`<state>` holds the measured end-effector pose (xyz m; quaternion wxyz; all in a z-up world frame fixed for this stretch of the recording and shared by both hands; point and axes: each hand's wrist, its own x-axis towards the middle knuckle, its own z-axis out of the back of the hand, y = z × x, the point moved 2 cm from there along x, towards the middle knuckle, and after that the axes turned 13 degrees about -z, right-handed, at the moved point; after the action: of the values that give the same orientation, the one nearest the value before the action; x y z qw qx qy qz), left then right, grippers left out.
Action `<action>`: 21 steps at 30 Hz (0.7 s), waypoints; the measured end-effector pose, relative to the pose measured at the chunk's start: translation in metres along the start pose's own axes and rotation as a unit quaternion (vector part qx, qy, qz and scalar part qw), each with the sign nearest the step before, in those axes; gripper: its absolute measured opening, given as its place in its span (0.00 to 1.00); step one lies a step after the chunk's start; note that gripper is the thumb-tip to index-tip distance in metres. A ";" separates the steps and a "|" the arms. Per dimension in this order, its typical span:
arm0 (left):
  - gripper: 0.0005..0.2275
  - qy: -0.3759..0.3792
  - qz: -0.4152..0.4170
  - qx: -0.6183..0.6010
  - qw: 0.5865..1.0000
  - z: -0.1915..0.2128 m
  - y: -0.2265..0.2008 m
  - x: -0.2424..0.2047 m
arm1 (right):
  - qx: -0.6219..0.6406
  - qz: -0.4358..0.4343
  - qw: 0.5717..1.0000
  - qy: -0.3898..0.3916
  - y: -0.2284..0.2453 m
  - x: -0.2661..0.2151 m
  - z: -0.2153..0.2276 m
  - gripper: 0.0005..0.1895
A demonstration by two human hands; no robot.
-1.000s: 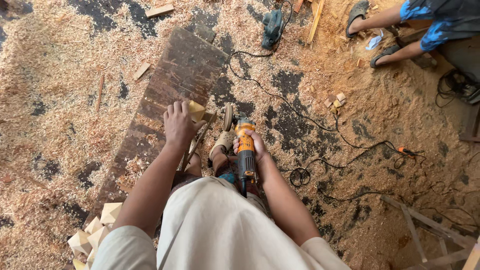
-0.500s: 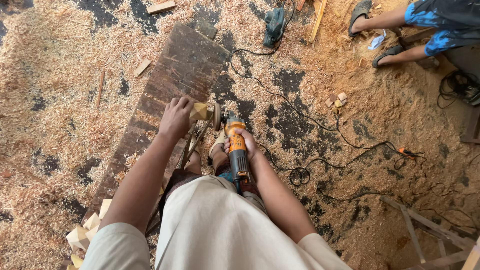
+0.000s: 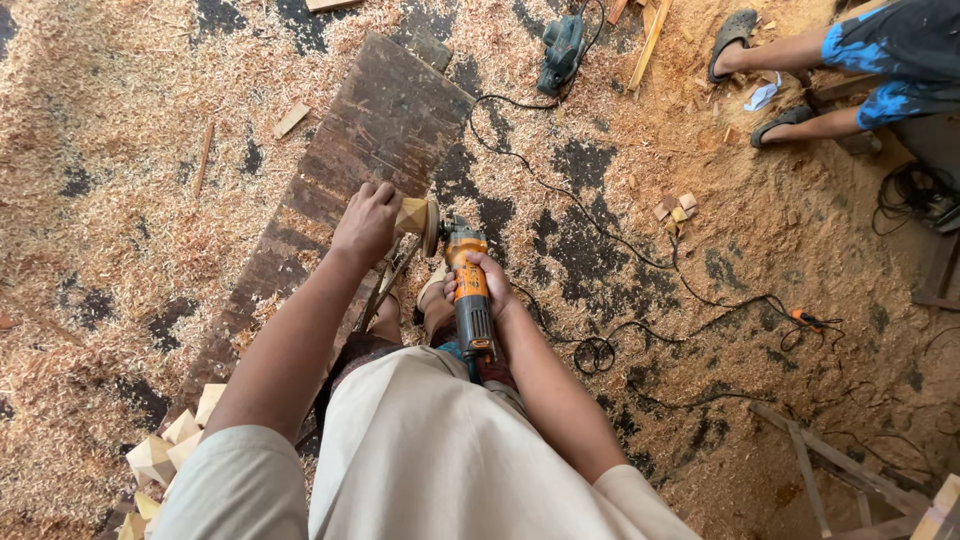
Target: The person holds a wooden pyramid and uses an angle grinder with a sanding disc to smooth its surfaces, then sets it back on a workbench.
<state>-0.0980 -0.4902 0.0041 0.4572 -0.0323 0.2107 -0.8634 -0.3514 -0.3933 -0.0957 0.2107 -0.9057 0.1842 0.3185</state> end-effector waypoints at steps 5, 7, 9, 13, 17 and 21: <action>0.27 -0.001 0.005 -0.005 1.000 0.001 -0.001 0.001 | -0.004 -0.001 1.000 0.001 0.004 0.000 -0.004 0.29; 0.28 0.002 0.007 -0.009 1.000 -0.001 0.000 0.000 | -0.012 0.003 1.000 -0.004 0.005 0.001 -0.004 0.29; 0.27 0.003 0.010 -0.017 1.000 -0.005 0.001 0.000 | 0.009 -0.017 1.000 0.010 0.006 0.001 -0.003 0.25; 0.16 0.018 0.021 0.001 1.000 -0.010 0.005 0.001 | 0.021 -0.046 0.998 0.024 0.010 0.004 -0.005 0.24; 0.14 0.040 0.036 -0.027 0.998 -0.014 0.005 0.002 | -0.003 -0.052 0.998 0.017 0.012 0.004 -0.006 0.24; 0.17 0.011 0.028 -0.028 0.999 -0.010 0.004 0.004 | -0.038 -0.028 0.999 0.011 0.017 0.005 -0.003 0.24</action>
<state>-0.0994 -0.4920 -0.0067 0.4779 -0.0296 0.2411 -0.8441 -0.3541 -0.4096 -0.1016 0.1826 -0.9214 0.1489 0.3091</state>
